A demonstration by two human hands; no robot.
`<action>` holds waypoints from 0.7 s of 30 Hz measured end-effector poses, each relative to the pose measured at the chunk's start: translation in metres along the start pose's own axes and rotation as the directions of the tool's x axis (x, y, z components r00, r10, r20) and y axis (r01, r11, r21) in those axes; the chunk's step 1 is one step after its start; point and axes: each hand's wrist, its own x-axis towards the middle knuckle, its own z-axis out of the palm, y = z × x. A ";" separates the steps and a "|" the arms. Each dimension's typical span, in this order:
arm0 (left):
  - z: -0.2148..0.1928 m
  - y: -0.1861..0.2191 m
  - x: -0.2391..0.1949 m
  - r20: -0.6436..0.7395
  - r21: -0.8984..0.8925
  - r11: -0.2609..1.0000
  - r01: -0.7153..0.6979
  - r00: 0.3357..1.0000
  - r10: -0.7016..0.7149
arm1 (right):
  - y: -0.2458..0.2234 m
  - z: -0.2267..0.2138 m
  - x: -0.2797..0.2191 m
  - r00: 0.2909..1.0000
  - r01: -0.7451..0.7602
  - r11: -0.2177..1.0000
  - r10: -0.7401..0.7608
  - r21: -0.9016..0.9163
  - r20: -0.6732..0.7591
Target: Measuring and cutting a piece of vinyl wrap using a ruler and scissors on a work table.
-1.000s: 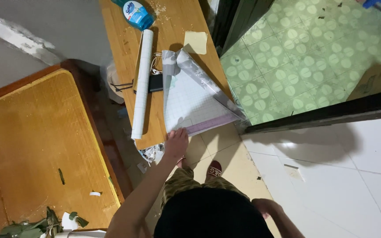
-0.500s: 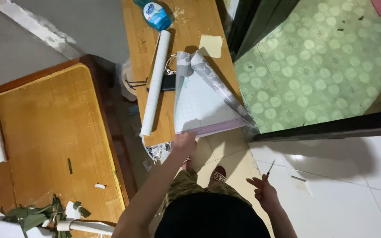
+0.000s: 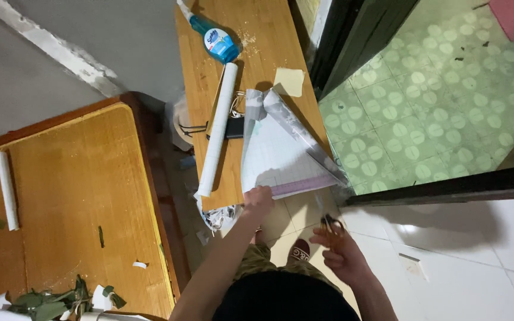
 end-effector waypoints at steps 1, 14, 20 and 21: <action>-0.003 0.001 0.001 0.039 -0.026 0.999 0.027 0.999 -0.026 | 0.008 -0.014 0.003 0.996 -0.085 0.993 0.083 0.088 0.022; -0.011 0.020 0.007 0.104 -0.029 0.991 0.129 0.987 -0.125 | 0.016 -0.073 0.003 0.999 0.042 0.833 -0.049 0.552 -0.002; 0.002 0.015 0.020 0.094 -0.056 0.990 0.131 0.988 -0.126 | -0.038 0.060 -0.072 0.990 -0.004 0.895 -0.059 -0.446 -0.127; -0.001 0.014 0.019 0.094 -0.061 0.989 0.134 0.987 -0.128 | -0.040 0.070 -0.083 0.990 -0.007 0.893 -0.057 -0.451 -0.126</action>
